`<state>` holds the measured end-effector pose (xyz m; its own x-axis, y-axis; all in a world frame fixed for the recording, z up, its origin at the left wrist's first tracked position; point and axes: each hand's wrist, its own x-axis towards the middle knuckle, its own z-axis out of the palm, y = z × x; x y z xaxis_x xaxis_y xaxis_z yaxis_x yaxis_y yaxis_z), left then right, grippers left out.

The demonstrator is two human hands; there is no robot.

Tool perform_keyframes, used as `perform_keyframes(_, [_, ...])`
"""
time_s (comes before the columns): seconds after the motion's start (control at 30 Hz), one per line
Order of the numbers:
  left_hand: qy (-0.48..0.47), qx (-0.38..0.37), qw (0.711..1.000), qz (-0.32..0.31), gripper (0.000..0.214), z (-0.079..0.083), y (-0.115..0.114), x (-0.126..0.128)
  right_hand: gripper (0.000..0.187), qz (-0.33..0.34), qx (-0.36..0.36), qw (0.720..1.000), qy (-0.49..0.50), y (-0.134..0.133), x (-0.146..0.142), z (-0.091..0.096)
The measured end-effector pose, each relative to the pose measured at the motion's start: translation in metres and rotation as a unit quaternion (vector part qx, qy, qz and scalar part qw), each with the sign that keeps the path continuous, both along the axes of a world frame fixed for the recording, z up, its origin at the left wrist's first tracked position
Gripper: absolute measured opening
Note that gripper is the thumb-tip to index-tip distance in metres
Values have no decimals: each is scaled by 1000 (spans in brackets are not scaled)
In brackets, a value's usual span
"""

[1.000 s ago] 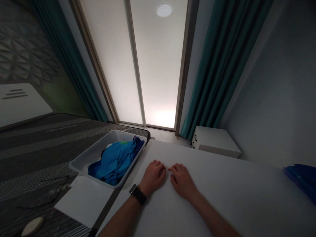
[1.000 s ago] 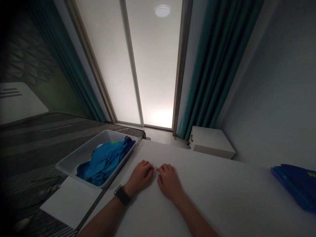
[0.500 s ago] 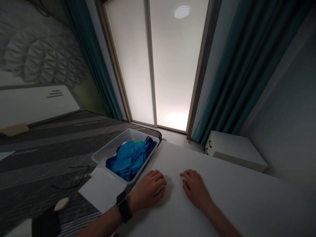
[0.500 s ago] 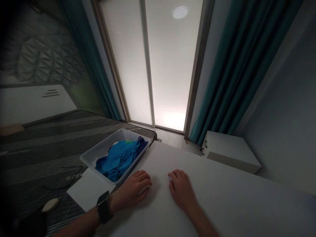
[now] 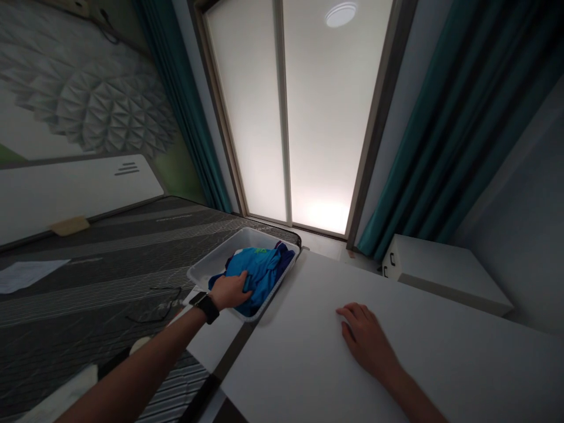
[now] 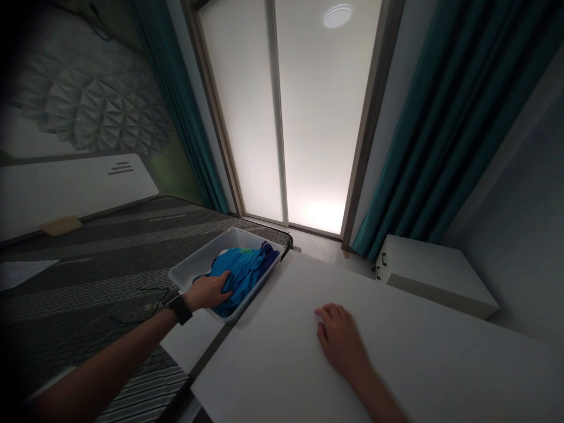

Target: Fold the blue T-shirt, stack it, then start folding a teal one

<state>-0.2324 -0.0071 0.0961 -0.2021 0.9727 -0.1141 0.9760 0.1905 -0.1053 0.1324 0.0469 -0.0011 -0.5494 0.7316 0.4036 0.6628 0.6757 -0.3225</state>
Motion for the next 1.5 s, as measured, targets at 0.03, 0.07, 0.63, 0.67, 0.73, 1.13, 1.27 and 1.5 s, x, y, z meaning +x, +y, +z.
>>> perform_keyframes(0.03, [0, -10, 1000, 2, 38, -1, 2, -1, 29, 3, 2, 1000, 1, 0, 0, 1])
perform_keyframes(0.07, [0, -12, 1000, 3, 32, -2, 4, -1, 28, 5, 4, 1000, 2, -1, 0, 1])
perform_keyframes(0.63, [-394, 71, 895, -197, 25, 80, -38, 79, 70, 113, 100, 980, 132, -33, -68, 40])
perform_keyframes(0.67, [-408, 59, 887, -210, 23, 80, -40, 85, 78, 130, 92, 976, 146, -35, -78, 48])
perform_keyframes(0.73, [-428, 33, 874, -230, 22, 79, -42, 92, 86, 152, 62, 970, 178, -36, -96, 59])
perform_keyframes(1.13, [-267, 116, 924, -248, 34, 63, -31, 42, 19, 123, -160, 930, 307, -33, -101, 63])
perform_keyframes(1.27, [-101, 59, 967, -225, 37, 40, -18, 8, 32, 85, -203, 919, 326, -30, -90, 56])
perform_keyframes(1.5, [-207, 120, 961, -137, 20, 51, -20, 21, 63, 63, -98, 963, 243, -12, -111, 62])
